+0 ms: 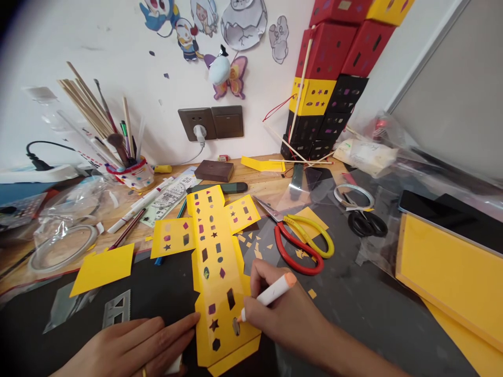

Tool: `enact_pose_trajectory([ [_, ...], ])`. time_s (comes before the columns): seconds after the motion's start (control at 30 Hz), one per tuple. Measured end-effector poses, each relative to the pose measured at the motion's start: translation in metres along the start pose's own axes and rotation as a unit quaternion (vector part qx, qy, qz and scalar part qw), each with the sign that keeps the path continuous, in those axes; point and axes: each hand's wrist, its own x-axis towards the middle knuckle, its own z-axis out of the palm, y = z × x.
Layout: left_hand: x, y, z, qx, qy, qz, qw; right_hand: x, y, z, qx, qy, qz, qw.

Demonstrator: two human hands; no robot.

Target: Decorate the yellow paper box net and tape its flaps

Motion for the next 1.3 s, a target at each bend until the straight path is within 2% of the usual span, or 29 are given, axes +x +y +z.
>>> enact_pose_trajectory([
  [0.2,0.002,0.0,0.0,0.011,-0.01,0.004,1.0,-0.001,-0.001,-0.002,-0.011,0.003,0.01,1.0],
  [0.57,0.003,0.001,-0.001,0.018,0.008,0.018,1.0,0.0,-0.003,0.0,-0.018,0.001,0.003,1.0],
  [0.87,0.002,-0.001,-0.004,0.023,-0.014,0.035,0.999,-0.001,-0.004,0.0,-0.011,-0.013,0.011,1.0],
  [1.0,0.003,0.0,-0.005,0.029,-0.01,0.038,0.999,-0.003,-0.006,0.002,-0.002,-0.003,-0.005,1.0],
  [1.17,0.007,0.0,-0.008,0.021,-0.004,0.044,0.999,-0.008,-0.007,0.009,-0.059,-0.04,-0.022,0.997],
  [1.3,0.011,0.0,-0.012,-0.007,0.004,0.038,0.999,-0.008,-0.005,0.013,-0.109,-0.047,-0.026,0.993],
])
